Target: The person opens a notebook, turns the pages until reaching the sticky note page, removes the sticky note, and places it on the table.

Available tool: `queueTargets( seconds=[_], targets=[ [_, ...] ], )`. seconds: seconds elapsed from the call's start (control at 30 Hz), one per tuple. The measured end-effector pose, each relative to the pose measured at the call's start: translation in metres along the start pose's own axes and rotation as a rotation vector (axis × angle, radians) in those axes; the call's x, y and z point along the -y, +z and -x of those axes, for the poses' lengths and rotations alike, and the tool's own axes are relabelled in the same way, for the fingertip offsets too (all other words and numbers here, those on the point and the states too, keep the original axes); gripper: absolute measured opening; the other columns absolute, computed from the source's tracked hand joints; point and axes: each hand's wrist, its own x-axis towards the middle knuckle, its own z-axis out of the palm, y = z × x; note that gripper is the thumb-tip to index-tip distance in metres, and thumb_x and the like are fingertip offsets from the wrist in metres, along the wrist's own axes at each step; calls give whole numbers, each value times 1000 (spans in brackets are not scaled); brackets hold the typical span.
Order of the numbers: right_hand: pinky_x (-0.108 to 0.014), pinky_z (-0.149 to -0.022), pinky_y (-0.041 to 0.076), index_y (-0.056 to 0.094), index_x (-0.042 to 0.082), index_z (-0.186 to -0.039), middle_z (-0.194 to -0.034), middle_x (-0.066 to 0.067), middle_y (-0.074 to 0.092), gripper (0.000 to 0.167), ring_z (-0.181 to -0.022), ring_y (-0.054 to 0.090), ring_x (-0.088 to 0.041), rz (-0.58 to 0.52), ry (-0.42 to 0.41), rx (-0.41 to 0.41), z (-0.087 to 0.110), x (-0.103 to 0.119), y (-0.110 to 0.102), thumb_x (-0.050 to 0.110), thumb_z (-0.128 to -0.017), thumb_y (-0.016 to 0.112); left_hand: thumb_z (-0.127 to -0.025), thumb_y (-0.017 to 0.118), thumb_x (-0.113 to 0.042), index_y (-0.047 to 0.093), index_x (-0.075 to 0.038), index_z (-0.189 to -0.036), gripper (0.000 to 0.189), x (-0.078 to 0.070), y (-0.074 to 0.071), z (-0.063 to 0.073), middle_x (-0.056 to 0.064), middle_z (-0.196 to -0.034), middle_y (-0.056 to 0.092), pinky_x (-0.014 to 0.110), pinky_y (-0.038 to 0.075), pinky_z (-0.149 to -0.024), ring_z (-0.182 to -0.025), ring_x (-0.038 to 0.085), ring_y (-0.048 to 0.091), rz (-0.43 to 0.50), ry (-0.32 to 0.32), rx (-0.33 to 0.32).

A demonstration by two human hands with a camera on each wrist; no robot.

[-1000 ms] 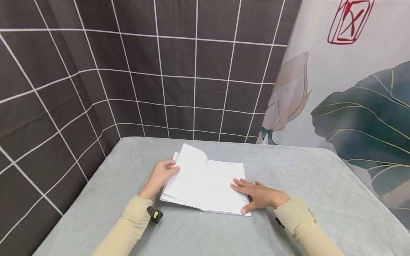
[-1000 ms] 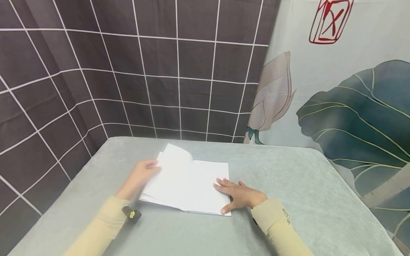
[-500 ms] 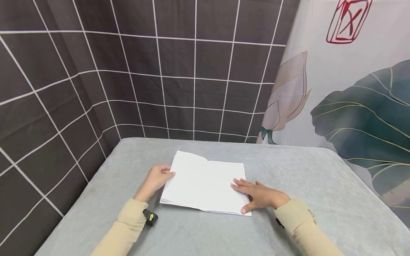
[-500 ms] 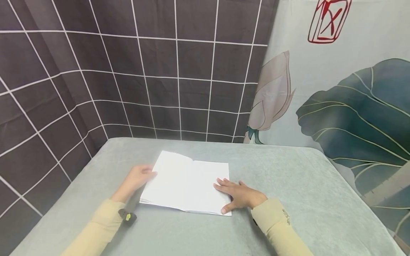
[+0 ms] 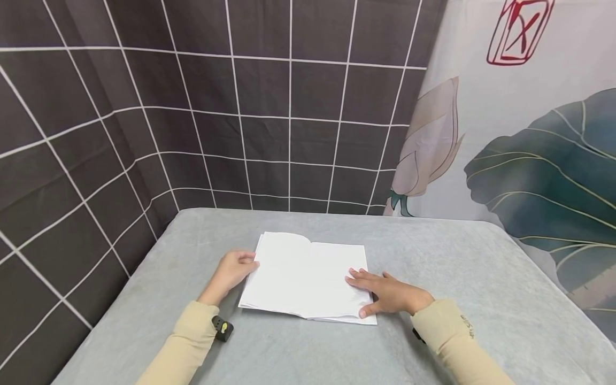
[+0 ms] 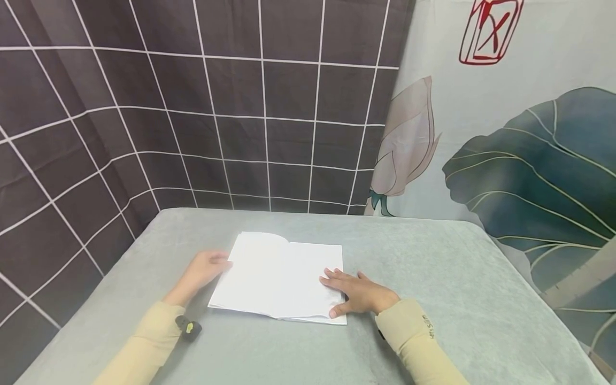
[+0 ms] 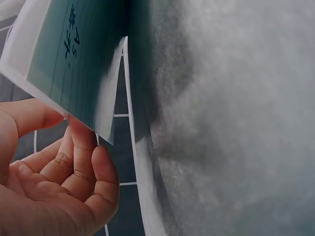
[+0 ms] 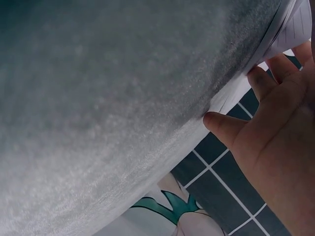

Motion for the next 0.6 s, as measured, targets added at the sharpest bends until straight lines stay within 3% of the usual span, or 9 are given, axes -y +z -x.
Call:
queueTargets(
  seconds=[0.2,0.4,0.6],
  targets=[
    [-70,-108,10,36,12,-148,-158,-11,25,86,-145,22,-37,-5,4,6,0,1,-1,50,-78,67,-87,63,-14,64,5,-115,35,3,-1,0,22,-106,69,45,51,-87,-98,33,65,-6,4,-11],
    [-71,-108,9,36,12,-148,-159,-10,25,83,-145,21,-37,-16,14,12,0,1,-2,50,-80,66,-84,64,-10,65,5,-113,33,2,-4,0,19,-98,70,32,54,-73,-80,21,66,39,26,-30],
    [-71,-107,9,37,12,-148,-159,-10,25,82,-145,22,-36,-22,20,10,0,2,-2,50,-81,65,-85,62,-10,66,3,-110,29,0,-8,1,17,-98,68,26,51,-67,-78,19,64,18,25,-53]
  ],
)
